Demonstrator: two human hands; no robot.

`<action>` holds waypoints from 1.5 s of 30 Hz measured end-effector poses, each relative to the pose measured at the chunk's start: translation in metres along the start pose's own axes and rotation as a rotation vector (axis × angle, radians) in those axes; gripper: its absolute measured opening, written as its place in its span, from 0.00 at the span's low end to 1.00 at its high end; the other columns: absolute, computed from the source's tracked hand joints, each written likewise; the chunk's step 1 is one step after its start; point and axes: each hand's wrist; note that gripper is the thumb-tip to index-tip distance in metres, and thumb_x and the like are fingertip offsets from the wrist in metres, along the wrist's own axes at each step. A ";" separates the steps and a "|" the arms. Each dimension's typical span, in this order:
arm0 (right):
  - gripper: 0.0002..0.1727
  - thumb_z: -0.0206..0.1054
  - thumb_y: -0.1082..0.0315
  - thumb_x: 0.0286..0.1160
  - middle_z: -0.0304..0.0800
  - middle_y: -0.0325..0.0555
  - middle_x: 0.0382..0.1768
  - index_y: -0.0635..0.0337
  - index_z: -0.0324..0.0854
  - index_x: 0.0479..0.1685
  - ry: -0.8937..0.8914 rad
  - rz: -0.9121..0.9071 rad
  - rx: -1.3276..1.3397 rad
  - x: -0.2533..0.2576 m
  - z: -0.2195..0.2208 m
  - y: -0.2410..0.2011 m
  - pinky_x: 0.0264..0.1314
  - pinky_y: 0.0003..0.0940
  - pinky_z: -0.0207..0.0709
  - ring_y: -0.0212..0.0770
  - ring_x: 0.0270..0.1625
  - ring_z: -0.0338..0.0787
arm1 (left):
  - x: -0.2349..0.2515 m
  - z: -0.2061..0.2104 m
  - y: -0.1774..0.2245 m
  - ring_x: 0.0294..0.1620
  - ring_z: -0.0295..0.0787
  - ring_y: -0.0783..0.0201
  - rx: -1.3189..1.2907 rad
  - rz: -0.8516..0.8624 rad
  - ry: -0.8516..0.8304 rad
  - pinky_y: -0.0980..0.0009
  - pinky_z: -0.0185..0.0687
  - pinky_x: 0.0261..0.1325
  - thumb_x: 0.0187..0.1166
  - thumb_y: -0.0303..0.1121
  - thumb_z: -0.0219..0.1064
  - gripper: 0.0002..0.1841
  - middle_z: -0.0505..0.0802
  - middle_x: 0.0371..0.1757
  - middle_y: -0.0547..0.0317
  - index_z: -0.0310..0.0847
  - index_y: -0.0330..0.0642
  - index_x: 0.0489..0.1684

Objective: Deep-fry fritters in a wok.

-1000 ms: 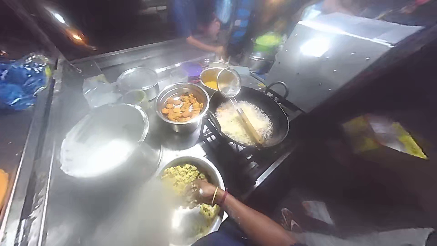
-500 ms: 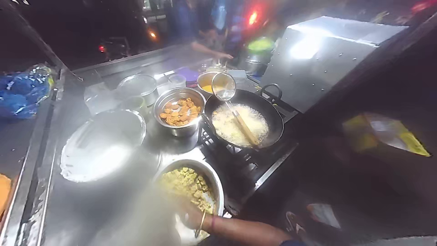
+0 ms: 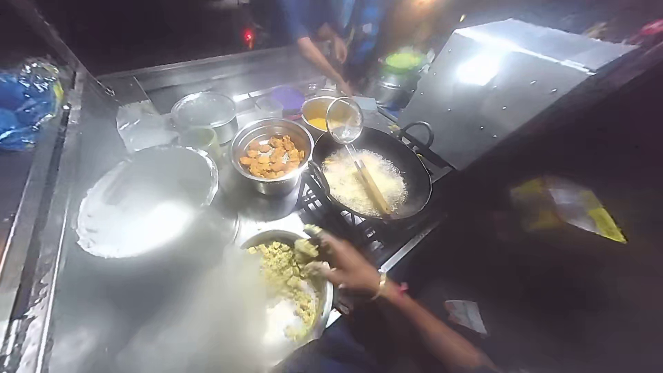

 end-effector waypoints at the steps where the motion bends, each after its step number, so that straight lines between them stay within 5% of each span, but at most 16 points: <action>1: 0.37 0.77 0.65 0.68 0.91 0.51 0.61 0.68 0.71 0.79 0.090 -0.032 -0.102 -0.002 -0.025 0.001 0.67 0.33 0.86 0.34 0.60 0.91 | 0.001 -0.009 -0.006 0.46 0.91 0.85 -0.020 0.034 -0.014 0.78 0.84 0.59 0.88 0.62 0.46 0.24 0.94 0.37 0.84 0.83 0.58 0.48; 3: 0.29 0.75 0.63 0.69 0.93 0.49 0.54 0.65 0.78 0.70 0.227 -0.004 -0.336 -0.007 -0.073 -0.002 0.60 0.37 0.88 0.35 0.53 0.93 | 0.001 -0.008 -0.006 0.43 0.91 0.85 0.005 0.054 0.063 0.79 0.85 0.54 0.81 0.67 0.52 0.23 0.94 0.35 0.85 0.85 0.64 0.42; 7: 0.23 0.76 0.63 0.69 0.95 0.52 0.46 0.62 0.84 0.63 0.244 0.214 -0.588 0.005 -0.138 0.007 0.57 0.52 0.87 0.47 0.47 0.94 | -0.003 -0.009 -0.004 0.51 0.91 0.84 -0.041 -0.019 0.110 0.76 0.84 0.64 0.82 0.64 0.55 0.23 0.95 0.41 0.83 0.84 0.57 0.49; 11: 0.19 0.74 0.62 0.73 0.94 0.52 0.51 0.57 0.86 0.62 0.088 0.491 -0.675 0.038 -0.148 0.036 0.66 0.59 0.81 0.52 0.56 0.93 | 0.006 -0.044 -0.047 0.56 0.89 0.79 -0.065 0.184 -0.041 0.74 0.84 0.62 0.89 0.57 0.51 0.32 0.93 0.52 0.73 0.71 0.33 0.68; 12: 0.17 0.71 0.63 0.76 0.94 0.53 0.53 0.56 0.87 0.61 0.057 0.505 -0.701 0.043 -0.147 0.041 0.67 0.61 0.80 0.54 0.58 0.92 | 0.004 -0.039 -0.038 0.55 0.88 0.83 0.003 0.128 0.005 0.77 0.84 0.62 0.89 0.59 0.48 0.30 0.92 0.50 0.79 0.70 0.39 0.65; 14: 0.13 0.66 0.66 0.80 0.94 0.56 0.50 0.58 0.89 0.57 0.102 0.449 -0.737 0.040 -0.141 0.040 0.64 0.64 0.81 0.57 0.55 0.93 | 0.003 -0.043 -0.032 0.57 0.88 0.85 0.051 0.067 0.096 0.78 0.82 0.65 0.86 0.62 0.51 0.24 0.93 0.49 0.86 0.76 0.54 0.60; 16: 0.10 0.67 0.69 0.78 0.95 0.56 0.43 0.62 0.89 0.50 0.286 0.276 -0.718 0.025 -0.131 0.029 0.56 0.63 0.85 0.55 0.46 0.95 | 0.007 -0.069 -0.048 0.60 0.89 0.79 0.047 0.187 0.069 0.72 0.83 0.67 0.85 0.62 0.53 0.21 0.94 0.53 0.82 0.82 0.63 0.60; 19: 0.12 0.69 0.69 0.70 0.96 0.50 0.41 0.64 0.90 0.48 0.413 -0.001 -0.613 0.003 -0.103 0.011 0.52 0.44 0.89 0.40 0.43 0.95 | 0.009 -0.082 -0.046 0.68 0.87 0.72 -0.015 0.238 0.015 0.65 0.81 0.74 0.84 0.63 0.53 0.26 0.93 0.62 0.75 0.80 0.62 0.69; 22: 0.13 0.70 0.67 0.72 0.97 0.44 0.45 0.66 0.89 0.50 0.146 -0.105 -0.320 0.005 -0.035 0.011 0.58 0.23 0.87 0.25 0.49 0.94 | 0.006 -0.060 -0.019 0.62 0.89 0.71 -0.121 0.126 0.229 0.66 0.86 0.68 0.72 0.70 0.61 0.40 0.94 0.57 0.71 0.74 0.45 0.70; 24: 0.16 0.67 0.65 0.77 0.96 0.50 0.52 0.64 0.88 0.58 -0.282 0.032 -0.256 0.019 0.028 0.020 0.63 0.41 0.86 0.39 0.54 0.95 | 0.009 -0.060 -0.013 0.61 0.90 0.71 -0.117 0.104 0.293 0.65 0.87 0.66 0.73 0.72 0.58 0.45 0.93 0.56 0.69 0.64 0.37 0.73; 26: 0.23 0.64 0.60 0.85 0.89 0.57 0.65 0.59 0.80 0.75 -0.781 0.201 -0.344 0.041 0.101 0.039 0.75 0.57 0.77 0.53 0.67 0.89 | 0.012 -0.064 -0.013 0.60 0.91 0.66 -0.144 0.128 0.296 0.61 0.88 0.66 0.72 0.71 0.59 0.46 0.93 0.56 0.63 0.66 0.36 0.73; 28: 0.29 0.65 0.61 0.83 0.80 0.65 0.72 0.62 0.69 0.82 -1.029 0.220 -0.483 0.050 0.170 0.064 0.73 0.67 0.75 0.64 0.72 0.83 | 0.011 -0.068 -0.013 0.62 0.90 0.66 -0.131 0.147 0.272 0.61 0.87 0.68 0.71 0.72 0.59 0.45 0.93 0.57 0.63 0.66 0.38 0.74; 33: 0.33 0.75 0.78 0.62 0.74 0.75 0.74 0.78 0.73 0.72 -1.108 0.076 -0.610 0.058 0.248 0.091 0.72 0.70 0.74 0.72 0.76 0.77 | 0.000 -0.078 -0.011 0.63 0.89 0.66 -0.093 0.161 0.292 0.59 0.87 0.68 0.70 0.73 0.59 0.45 0.93 0.58 0.64 0.68 0.41 0.74; 37: 0.26 0.69 0.75 0.74 0.76 0.76 0.71 0.77 0.74 0.71 -1.233 0.142 -0.530 0.047 0.258 0.103 0.74 0.71 0.71 0.73 0.74 0.78 | -0.007 -0.081 -0.015 0.63 0.89 0.64 -0.123 0.149 0.336 0.58 0.87 0.69 0.70 0.73 0.60 0.47 0.92 0.59 0.61 0.66 0.39 0.75; 42: 0.17 0.70 0.71 0.76 0.88 0.67 0.57 0.70 0.82 0.61 -1.413 0.101 -0.371 0.033 0.246 0.136 0.67 0.69 0.75 0.66 0.62 0.87 | -0.002 -0.078 -0.018 0.62 0.89 0.67 -0.132 0.152 0.303 0.60 0.87 0.68 0.72 0.72 0.58 0.44 0.92 0.58 0.66 0.66 0.41 0.74; 45: 0.15 0.71 0.72 0.75 0.89 0.60 0.43 0.74 0.81 0.55 -1.250 0.307 -0.005 0.034 0.197 0.132 0.55 0.55 0.82 0.51 0.46 0.89 | 0.003 -0.075 -0.012 0.62 0.90 0.70 -0.139 0.159 0.284 0.62 0.87 0.68 0.71 0.71 0.59 0.40 0.94 0.55 0.69 0.72 0.47 0.70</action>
Point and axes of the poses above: each hand's wrist, its own x-axis towards the middle knuckle, its own z-axis out of the palm, y = z × x
